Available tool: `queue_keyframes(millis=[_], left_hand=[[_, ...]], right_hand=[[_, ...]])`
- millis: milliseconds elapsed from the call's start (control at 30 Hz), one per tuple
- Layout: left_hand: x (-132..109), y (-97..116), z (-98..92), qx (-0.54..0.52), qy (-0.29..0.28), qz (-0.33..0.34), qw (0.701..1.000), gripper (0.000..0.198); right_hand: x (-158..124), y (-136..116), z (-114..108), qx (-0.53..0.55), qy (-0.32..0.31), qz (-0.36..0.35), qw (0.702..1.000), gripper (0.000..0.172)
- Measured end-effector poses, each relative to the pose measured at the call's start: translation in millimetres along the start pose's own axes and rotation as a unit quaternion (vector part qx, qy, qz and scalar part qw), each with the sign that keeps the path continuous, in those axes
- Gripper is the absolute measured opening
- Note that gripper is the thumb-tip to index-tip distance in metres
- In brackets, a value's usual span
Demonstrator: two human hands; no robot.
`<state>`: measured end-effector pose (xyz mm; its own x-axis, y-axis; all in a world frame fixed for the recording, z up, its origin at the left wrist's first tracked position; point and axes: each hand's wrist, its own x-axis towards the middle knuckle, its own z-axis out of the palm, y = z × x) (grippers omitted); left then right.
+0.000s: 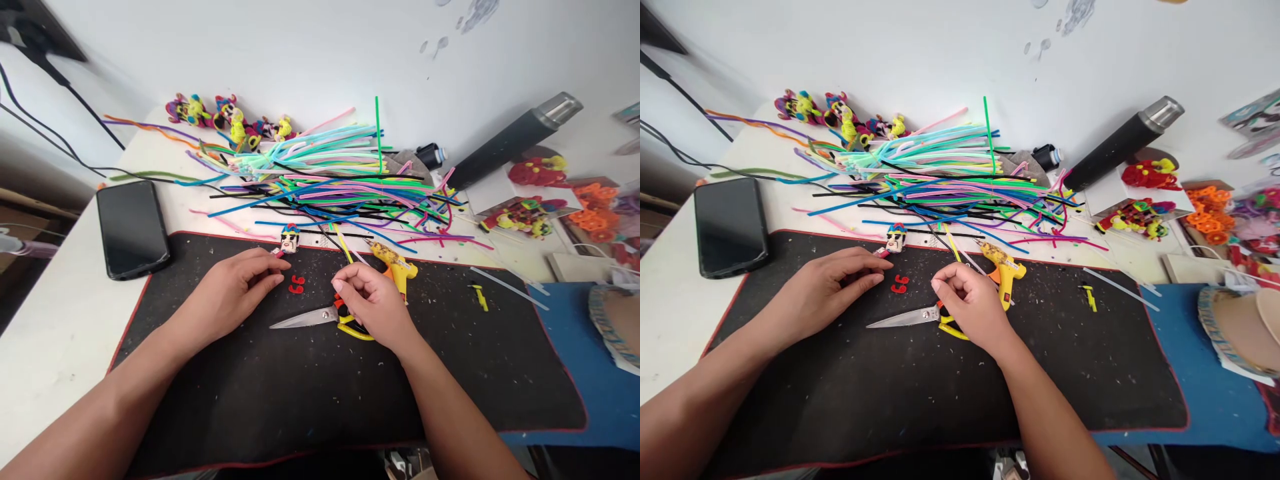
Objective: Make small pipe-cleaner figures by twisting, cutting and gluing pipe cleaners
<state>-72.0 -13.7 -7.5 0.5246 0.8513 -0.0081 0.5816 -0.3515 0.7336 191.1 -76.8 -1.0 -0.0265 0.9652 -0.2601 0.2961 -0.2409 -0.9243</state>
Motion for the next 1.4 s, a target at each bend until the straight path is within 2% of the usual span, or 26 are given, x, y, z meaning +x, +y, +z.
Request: queue_keyframes(millis=[567,900,1100,1233,1400], left_hand=[[3,-2,-4.3,-0.024,0.003,-0.017,1.000,0.040],[3,0,-7.0,-0.057,0.012,-0.028,0.998,0.042],[-1,9,-5.9,-0.086,0.064,-0.046,0.993,0.051],[-2,11,-5.6,-0.100,0.109,-0.055,0.988,0.055],[-4,11,-7.6,-0.094,0.131,-0.059,0.985,0.054]], right_hand=[[2,4,2,0.025,0.010,0.007,1.000,0.028],[1,14,6,0.020,0.032,-0.024,0.999,0.026],[-2,17,11,-0.070,0.073,-0.084,0.991,0.021],[-10,12,16,-0.145,0.063,-0.104,0.982,0.016],[-25,11,27,-0.242,0.082,-0.135,0.958,0.012]])
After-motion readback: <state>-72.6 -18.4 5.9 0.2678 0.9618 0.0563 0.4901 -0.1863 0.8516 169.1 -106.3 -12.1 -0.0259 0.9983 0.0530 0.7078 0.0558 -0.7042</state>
